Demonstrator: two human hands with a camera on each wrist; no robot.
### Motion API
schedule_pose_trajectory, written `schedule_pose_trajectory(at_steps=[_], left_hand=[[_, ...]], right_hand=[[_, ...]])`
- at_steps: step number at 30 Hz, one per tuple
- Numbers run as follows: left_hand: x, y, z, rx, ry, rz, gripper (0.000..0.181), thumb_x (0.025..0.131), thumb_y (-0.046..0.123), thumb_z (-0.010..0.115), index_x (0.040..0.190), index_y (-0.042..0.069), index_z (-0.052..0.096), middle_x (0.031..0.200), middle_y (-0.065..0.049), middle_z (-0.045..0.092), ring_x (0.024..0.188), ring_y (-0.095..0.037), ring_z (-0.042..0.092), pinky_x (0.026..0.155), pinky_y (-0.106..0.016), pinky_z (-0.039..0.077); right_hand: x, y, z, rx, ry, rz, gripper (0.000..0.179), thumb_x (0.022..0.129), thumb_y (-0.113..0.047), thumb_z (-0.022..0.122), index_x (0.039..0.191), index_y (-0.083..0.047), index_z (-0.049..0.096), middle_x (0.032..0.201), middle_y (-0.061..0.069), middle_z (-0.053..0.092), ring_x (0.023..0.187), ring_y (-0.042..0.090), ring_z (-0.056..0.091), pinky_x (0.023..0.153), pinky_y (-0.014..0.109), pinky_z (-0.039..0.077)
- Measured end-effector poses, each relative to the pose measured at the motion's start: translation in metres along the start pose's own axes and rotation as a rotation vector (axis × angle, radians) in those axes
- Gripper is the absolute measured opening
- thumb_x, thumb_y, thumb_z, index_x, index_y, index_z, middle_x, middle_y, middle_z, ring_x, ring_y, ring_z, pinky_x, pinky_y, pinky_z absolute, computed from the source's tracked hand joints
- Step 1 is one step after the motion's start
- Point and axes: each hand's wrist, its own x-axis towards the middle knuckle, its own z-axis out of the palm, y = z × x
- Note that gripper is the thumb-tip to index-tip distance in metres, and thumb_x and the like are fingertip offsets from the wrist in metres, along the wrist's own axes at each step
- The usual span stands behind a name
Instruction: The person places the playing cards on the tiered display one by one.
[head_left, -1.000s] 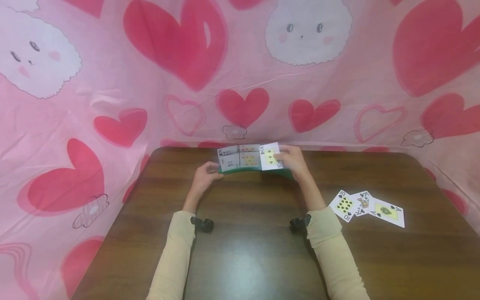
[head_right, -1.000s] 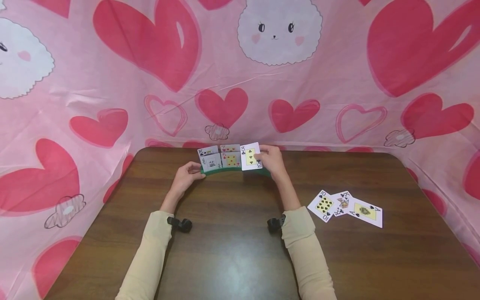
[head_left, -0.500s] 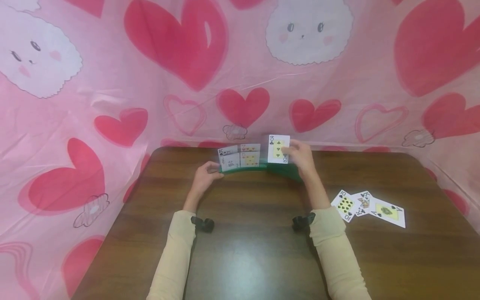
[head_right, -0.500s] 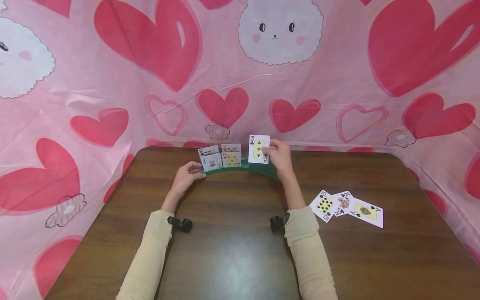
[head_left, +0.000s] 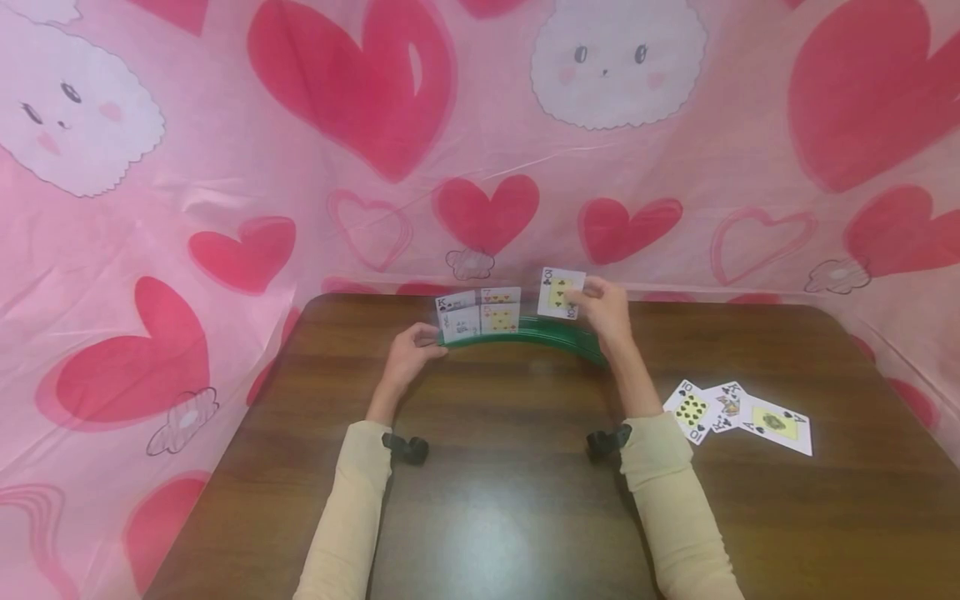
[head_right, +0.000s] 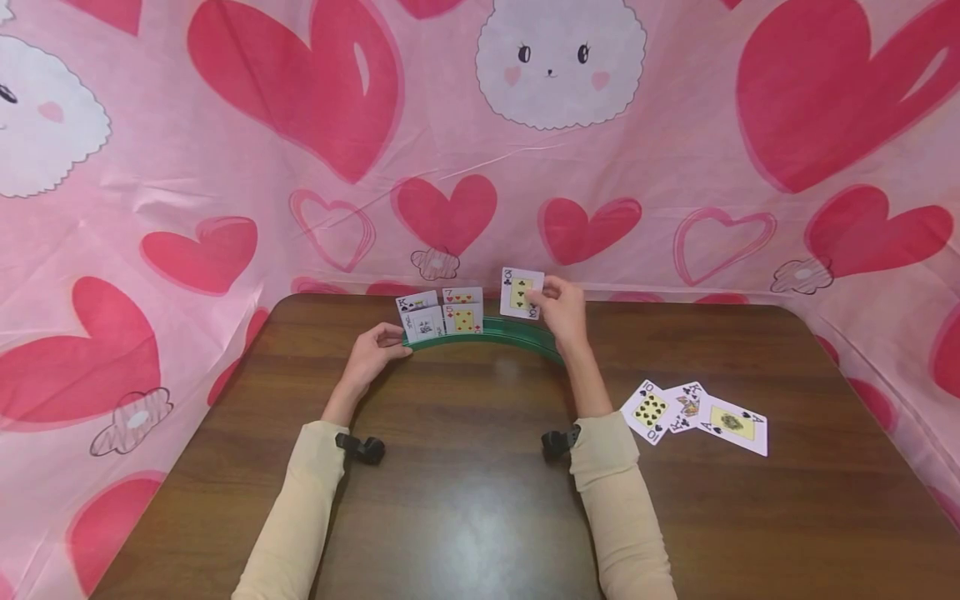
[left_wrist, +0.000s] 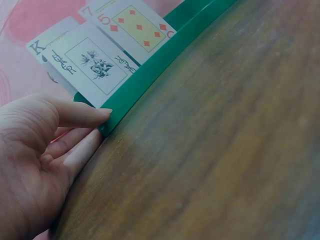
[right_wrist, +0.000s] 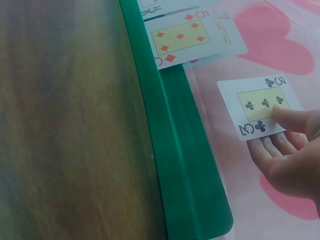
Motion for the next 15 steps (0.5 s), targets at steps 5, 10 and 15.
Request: schedule_pose_trajectory(at_steps=[5,10,15], left_hand=[[0.0002,-0.0001,-0.0002,-0.002,-0.004,-0.004,0.030,0.074,0.017,0.071,0.100,0.012,0.058,0.106,-0.005,0.059,0.101,-0.021,0.056,0.086,-0.040,0.044],[0.0008,-0.0006,-0.0004,-0.001,-0.002,-0.004,0.030,0.074,0.018,0.071,0.100,0.013,0.058,0.106,-0.004,0.059,0.100,-0.020,0.056,0.085,-0.040,0.044],[0.0019,-0.0013,0.0002,-0.011,0.006,-0.004,0.029,0.073,0.017,0.071,0.098,0.013,0.059,0.104,-0.004,0.060,0.099,-0.020,0.057,0.085,-0.039,0.045]], right_hand=[[0.0018,0.0040,0.0030,0.006,-0.012,-0.004,0.030,0.075,-0.005,0.067,0.104,0.003,0.060,0.101,0.022,0.061,0.082,0.023,0.063,0.070,0.030,0.051],[0.0030,0.0073,0.0048,-0.005,-0.016,-0.015,0.031,0.075,-0.006,0.067,0.104,0.002,0.061,0.101,0.021,0.062,0.082,0.021,0.063,0.070,0.029,0.051],[0.0026,0.0106,0.0063,-0.019,-0.025,-0.029,0.031,0.075,-0.008,0.068,0.104,0.002,0.061,0.101,0.021,0.061,0.083,0.023,0.062,0.069,0.029,0.051]])
